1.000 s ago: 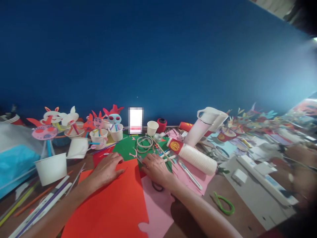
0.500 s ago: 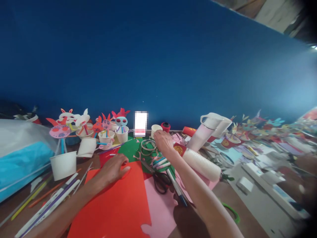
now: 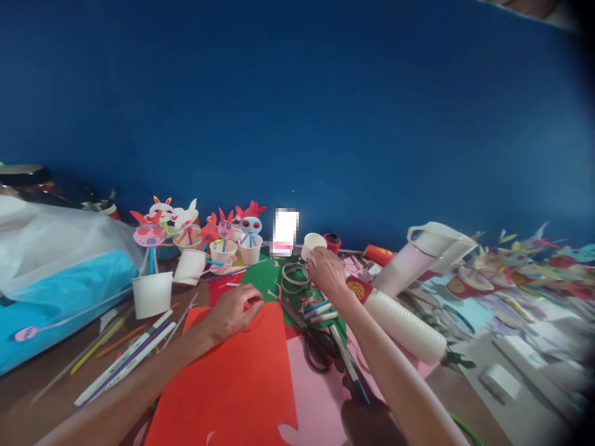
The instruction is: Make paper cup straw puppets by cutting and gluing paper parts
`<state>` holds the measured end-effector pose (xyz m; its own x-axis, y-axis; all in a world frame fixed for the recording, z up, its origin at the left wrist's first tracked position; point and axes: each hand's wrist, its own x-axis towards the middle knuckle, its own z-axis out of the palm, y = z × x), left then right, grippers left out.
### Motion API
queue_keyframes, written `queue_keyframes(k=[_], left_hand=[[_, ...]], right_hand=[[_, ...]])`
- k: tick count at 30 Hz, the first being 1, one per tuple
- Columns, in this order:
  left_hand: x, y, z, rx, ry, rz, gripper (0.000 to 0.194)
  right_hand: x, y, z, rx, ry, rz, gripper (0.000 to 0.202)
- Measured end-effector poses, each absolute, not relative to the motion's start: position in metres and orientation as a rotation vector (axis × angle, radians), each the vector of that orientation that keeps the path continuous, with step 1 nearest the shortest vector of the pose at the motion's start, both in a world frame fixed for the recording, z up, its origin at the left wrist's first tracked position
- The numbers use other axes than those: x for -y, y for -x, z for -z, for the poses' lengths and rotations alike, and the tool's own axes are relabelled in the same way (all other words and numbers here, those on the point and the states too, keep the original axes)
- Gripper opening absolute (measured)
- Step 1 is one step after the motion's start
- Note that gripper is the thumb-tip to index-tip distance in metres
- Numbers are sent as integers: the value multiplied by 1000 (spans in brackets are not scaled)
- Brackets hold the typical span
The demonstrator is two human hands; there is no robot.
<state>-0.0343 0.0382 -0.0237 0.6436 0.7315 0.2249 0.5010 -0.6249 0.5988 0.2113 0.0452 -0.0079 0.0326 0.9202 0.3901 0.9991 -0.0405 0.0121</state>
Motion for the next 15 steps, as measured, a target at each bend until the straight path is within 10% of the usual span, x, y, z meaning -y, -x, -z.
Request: queue_keyframes(k=[15], left_hand=[[-29,51,36,-995,-2274,-651,25]], right_hand=[[-45,-219,13,1846,1923,428,30]])
